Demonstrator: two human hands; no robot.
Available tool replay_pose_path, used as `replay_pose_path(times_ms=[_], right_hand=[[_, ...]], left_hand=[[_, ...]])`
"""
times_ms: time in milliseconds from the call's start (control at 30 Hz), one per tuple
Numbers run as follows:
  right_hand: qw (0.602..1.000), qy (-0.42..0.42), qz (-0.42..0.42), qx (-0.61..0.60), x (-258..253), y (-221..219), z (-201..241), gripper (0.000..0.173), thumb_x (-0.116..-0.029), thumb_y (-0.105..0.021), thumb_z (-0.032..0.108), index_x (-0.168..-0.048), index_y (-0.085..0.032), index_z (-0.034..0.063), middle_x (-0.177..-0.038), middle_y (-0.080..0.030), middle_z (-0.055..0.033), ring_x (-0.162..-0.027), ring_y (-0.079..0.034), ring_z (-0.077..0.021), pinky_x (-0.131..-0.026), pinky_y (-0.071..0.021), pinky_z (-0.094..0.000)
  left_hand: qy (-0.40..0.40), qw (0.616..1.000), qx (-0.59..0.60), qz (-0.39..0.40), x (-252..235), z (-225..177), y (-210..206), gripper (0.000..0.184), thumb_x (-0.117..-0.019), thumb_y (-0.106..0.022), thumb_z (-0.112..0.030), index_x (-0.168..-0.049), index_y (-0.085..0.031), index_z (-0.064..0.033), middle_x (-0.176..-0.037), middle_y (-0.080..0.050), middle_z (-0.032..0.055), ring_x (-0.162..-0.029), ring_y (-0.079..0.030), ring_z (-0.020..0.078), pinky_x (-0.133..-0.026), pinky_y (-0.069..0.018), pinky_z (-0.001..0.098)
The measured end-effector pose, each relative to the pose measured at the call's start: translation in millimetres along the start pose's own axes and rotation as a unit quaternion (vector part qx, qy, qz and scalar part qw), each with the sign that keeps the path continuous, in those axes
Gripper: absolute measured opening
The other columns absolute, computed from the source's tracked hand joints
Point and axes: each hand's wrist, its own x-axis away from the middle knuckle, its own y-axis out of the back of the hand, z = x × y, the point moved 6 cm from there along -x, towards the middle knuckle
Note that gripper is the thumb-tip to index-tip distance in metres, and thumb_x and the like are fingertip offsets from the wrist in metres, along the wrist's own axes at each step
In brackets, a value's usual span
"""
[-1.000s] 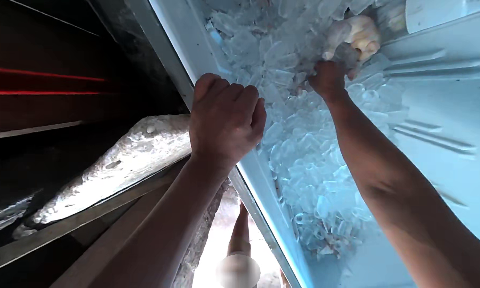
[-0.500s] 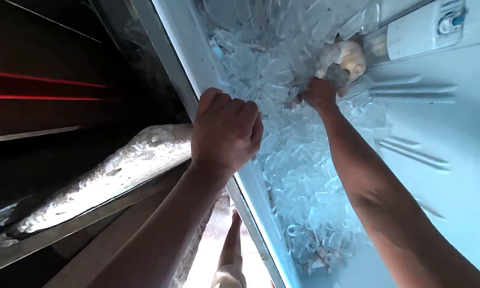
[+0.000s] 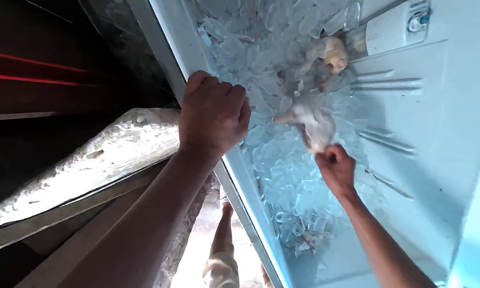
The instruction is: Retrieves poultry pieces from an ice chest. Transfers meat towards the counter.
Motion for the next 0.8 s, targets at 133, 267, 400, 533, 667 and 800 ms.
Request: replay_pose_path(times_ms=[133, 267, 400, 533, 667, 800], right_hand=[[0.996, -0.053, -0.015, 0.073, 82.5, 80.9, -20.2, 0.019, -0.0860, -0.066, 0.016, -0.088, -0.062, -0.0025, -0.070, -0.056, -0.0093, -0.059, -0.052, -0.0156, -0.053, -0.0448, -0.0342], [0.982, -0.032, 0.111, 0.151, 59.0, 117.1, -10.8, 0.040, -0.0928, -0.062, 0.023, -0.123, -0.068, -0.0016, -0.123, -0.059, -0.0369, -0.118, -0.053, -0.0599, -0.095, -0.0393, -0.0776], [0.988, -0.027, 0.152, 0.006, -56.2, 29.3, 36.8, 0.043, -0.1057, -0.053, 0.021, -0.140, -0.057, -0.0036, -0.143, -0.055, -0.0274, -0.134, -0.054, -0.0394, -0.112, -0.0431, -0.0549], [0.979, -0.028, 0.201, -0.014, -175.3, -101.1, 43.9, 0.047, -0.1070, -0.051, 0.024, -0.147, -0.051, -0.0006, -0.145, -0.055, -0.0257, -0.132, -0.057, -0.0395, -0.112, -0.0438, -0.0552], [0.975, -0.089, 0.196, 0.059, -201.2, -130.1, 64.7, 0.044, -0.0984, -0.065, 0.033, -0.126, -0.066, -0.0022, -0.124, -0.066, -0.0271, -0.117, -0.063, -0.0436, -0.099, -0.0487, -0.0636], [0.968, -0.165, 0.186, 0.044, -194.4, -134.8, 59.5, 0.056, -0.1006, -0.064, 0.038, -0.139, -0.051, -0.0008, -0.119, -0.066, -0.0249, -0.092, -0.073, -0.0365, -0.083, -0.0605, -0.0546]], left_hand=[[0.001, 1.000, 0.008, -0.019, 0.6, 0.4, 1.9, 0.027, -0.0991, -0.054, -0.022, -0.084, -0.068, -0.0052, -0.074, -0.067, 0.0110, -0.078, -0.066, 0.0294, -0.100, -0.0420, 0.0479], [0.003, 1.000, 0.012, -0.010, 1.0, -0.3, 2.0, 0.027, -0.0993, -0.055, -0.023, -0.086, -0.069, -0.0041, -0.074, -0.067, 0.0117, -0.078, -0.066, 0.0297, -0.100, -0.0417, 0.0486], [0.002, 1.000, 0.007, -0.003, 0.2, -0.1, 1.7, 0.028, -0.0995, -0.054, -0.024, -0.087, -0.070, -0.0049, -0.076, -0.069, 0.0113, -0.081, -0.067, 0.0298, -0.102, -0.0411, 0.0489], [-0.004, 1.000, 0.001, -0.013, 0.6, -0.4, 1.3, 0.027, -0.0994, -0.054, -0.023, -0.084, -0.069, -0.0060, -0.073, -0.067, 0.0100, -0.077, -0.066, 0.0278, -0.099, -0.0418, 0.0467], [-0.004, 1.000, 0.003, -0.007, 2.1, 0.5, 1.5, 0.027, -0.0992, -0.054, -0.023, -0.086, -0.069, -0.0058, -0.075, -0.068, 0.0103, -0.078, -0.067, 0.0284, -0.100, -0.0419, 0.0474], [0.002, 1.000, 0.002, -0.006, 0.6, -0.3, 2.0, 0.027, -0.0997, -0.054, -0.024, -0.086, -0.069, -0.0056, -0.074, -0.067, 0.0106, -0.078, -0.065, 0.0290, -0.099, -0.0411, 0.0477]])
